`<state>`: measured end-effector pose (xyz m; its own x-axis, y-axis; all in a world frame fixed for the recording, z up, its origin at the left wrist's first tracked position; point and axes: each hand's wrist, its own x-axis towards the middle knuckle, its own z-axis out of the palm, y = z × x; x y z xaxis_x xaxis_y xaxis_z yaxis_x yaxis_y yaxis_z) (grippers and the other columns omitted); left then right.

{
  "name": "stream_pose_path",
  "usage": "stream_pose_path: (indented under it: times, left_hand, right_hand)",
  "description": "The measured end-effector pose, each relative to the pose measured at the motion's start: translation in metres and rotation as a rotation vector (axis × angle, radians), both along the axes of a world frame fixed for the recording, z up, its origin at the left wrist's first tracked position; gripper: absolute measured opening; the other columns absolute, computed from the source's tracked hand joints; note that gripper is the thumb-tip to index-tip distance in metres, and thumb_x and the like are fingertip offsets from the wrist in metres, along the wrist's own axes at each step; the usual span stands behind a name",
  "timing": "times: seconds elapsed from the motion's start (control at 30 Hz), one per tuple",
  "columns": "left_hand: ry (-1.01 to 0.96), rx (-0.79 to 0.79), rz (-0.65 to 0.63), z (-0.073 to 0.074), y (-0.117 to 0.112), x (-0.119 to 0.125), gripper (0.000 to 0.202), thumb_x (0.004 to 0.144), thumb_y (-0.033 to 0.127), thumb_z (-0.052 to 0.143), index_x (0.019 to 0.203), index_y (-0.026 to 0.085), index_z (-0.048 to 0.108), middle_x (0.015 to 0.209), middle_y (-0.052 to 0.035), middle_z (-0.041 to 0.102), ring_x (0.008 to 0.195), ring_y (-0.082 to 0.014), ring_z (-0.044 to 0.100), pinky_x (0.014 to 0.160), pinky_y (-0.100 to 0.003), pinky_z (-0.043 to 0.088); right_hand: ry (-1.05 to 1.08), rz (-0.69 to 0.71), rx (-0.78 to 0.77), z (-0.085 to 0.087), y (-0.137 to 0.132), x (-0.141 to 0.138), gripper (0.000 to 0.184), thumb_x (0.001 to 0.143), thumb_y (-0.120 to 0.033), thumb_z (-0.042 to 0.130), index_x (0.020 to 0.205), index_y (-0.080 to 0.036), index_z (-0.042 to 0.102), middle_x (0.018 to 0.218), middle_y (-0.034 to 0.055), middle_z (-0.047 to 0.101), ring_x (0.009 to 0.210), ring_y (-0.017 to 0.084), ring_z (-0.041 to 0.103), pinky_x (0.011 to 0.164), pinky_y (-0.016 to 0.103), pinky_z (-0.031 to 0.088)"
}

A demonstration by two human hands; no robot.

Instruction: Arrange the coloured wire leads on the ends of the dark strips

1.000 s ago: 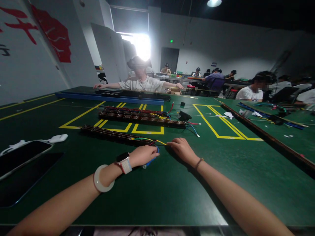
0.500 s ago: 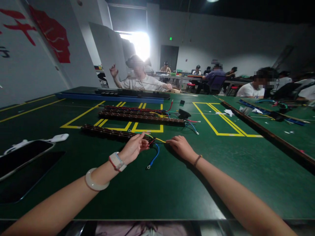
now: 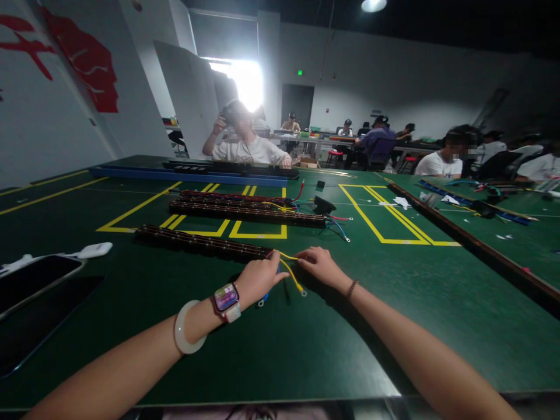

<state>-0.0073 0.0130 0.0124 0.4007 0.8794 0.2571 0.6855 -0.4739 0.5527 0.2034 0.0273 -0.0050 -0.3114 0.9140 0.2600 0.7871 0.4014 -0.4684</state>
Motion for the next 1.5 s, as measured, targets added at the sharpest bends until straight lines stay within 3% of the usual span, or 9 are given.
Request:
stream_pose_path:
  times: [0.17, 0.27, 0.4, 0.53, 0.83, 1.03, 1.23, 1.37, 1.5]
  left_hand:
    - [0.083, -0.140, 0.050, 0.003, -0.002, -0.004, 0.034, 0.079, 0.051, 0.054, 0.067, 0.019, 0.052, 0.057, -0.0043, 0.053, 0.059, -0.0228, 0.058, 0.061, -0.028, 0.038]
    - [0.033, -0.385, -0.023, 0.003, 0.003, -0.004, 0.038, 0.083, 0.051, 0.047, 0.065, 0.018, 0.052, 0.054, -0.0022, 0.056, 0.050, -0.0176, 0.056, 0.053, -0.026, 0.038]
    - [-0.234, -0.727, -0.121, -0.004, 0.011, -0.002, 0.037, 0.081, 0.051, 0.050, 0.074, 0.015, 0.052, 0.058, -0.0003, 0.058, 0.047, -0.0126, 0.055, 0.047, -0.024, 0.041]
    - [-0.537, -0.909, -0.136, -0.008, 0.011, -0.001, 0.028, 0.081, 0.040, 0.056, 0.079, 0.012, 0.053, 0.073, -0.0061, 0.065, 0.065, -0.0146, 0.064, 0.065, -0.028, 0.050]
    - [-0.760, -1.091, -0.148, -0.007, -0.002, 0.008, 0.018, 0.086, 0.026, 0.052, 0.090, 0.009, 0.055, 0.075, -0.0106, 0.067, 0.068, -0.0172, 0.066, 0.078, -0.036, 0.050]
    - [-0.987, -1.155, -0.142, -0.008, 0.002, 0.017, 0.018, 0.089, 0.021, 0.046, 0.088, 0.009, 0.059, 0.085, -0.0137, 0.068, 0.079, -0.0183, 0.066, 0.085, -0.036, 0.048]
    - [-1.158, -1.159, -0.110, -0.012, 0.007, 0.033, 0.027, 0.092, 0.026, 0.042, 0.077, 0.011, 0.059, 0.078, -0.0084, 0.067, 0.071, -0.0125, 0.062, 0.069, -0.023, 0.047]
    - [-1.201, -1.152, -0.032, -0.017, 0.008, 0.039, 0.025, 0.090, 0.017, 0.045, 0.069, 0.011, 0.058, 0.071, -0.0057, 0.064, 0.061, -0.0092, 0.058, 0.060, -0.019, 0.044]
    - [-1.199, -1.133, -0.089, -0.020, 0.010, 0.035, 0.023, 0.089, 0.017, 0.048, 0.071, 0.009, 0.061, 0.072, -0.0087, 0.065, 0.065, -0.0119, 0.060, 0.062, -0.022, 0.045]
  right_hand:
    - [0.029, -0.037, -0.112, 0.007, -0.006, -0.007, 0.025, 0.079, -0.042, 0.060, 0.088, -0.021, 0.068, 0.084, 0.0031, 0.067, 0.080, 0.018, 0.057, 0.072, 0.031, 0.036]
    - [-0.046, -0.058, -0.144, 0.007, -0.009, -0.013, 0.031, 0.074, -0.046, 0.064, 0.088, -0.019, 0.065, 0.086, 0.0034, 0.067, 0.082, 0.019, 0.057, 0.074, 0.031, 0.034]
    - [-0.174, -0.072, -0.145, 0.007, -0.010, -0.020, 0.031, 0.074, -0.047, 0.063, 0.085, -0.018, 0.064, 0.085, 0.0048, 0.067, 0.084, 0.020, 0.057, 0.078, 0.032, 0.032]
    - [-0.215, -0.041, -0.132, 0.007, -0.012, -0.024, 0.020, 0.077, -0.037, 0.060, 0.078, -0.017, 0.063, 0.080, 0.0052, 0.066, 0.077, 0.018, 0.056, 0.069, 0.028, 0.033]
    - [-0.052, -0.052, -0.113, 0.007, -0.021, -0.022, 0.011, 0.085, -0.019, 0.051, 0.093, -0.016, 0.058, 0.086, 0.0050, 0.066, 0.076, 0.014, 0.060, 0.063, 0.021, 0.039]
    - [-0.417, -0.073, 0.059, 0.011, -0.031, -0.030, 0.027, 0.090, -0.015, 0.041, 0.113, -0.021, 0.056, 0.099, 0.0077, 0.062, 0.075, 0.016, 0.063, 0.059, 0.024, 0.042]
    - [-0.677, 0.008, 0.139, 0.013, -0.045, -0.046, 0.035, 0.089, -0.010, 0.038, 0.123, -0.010, 0.047, 0.098, 0.0148, 0.062, 0.074, 0.021, 0.064, 0.061, 0.029, 0.047]
    - [-0.592, 0.016, 0.120, 0.011, -0.050, -0.052, 0.031, 0.087, -0.008, 0.042, 0.115, -0.008, 0.054, 0.097, 0.0151, 0.061, 0.078, 0.020, 0.062, 0.066, 0.029, 0.047]
    - [-0.260, 0.020, 0.030, 0.018, -0.046, -0.042, 0.023, 0.089, -0.019, 0.046, 0.103, -0.016, 0.065, 0.092, 0.0083, 0.059, 0.078, 0.015, 0.058, 0.070, 0.025, 0.045]
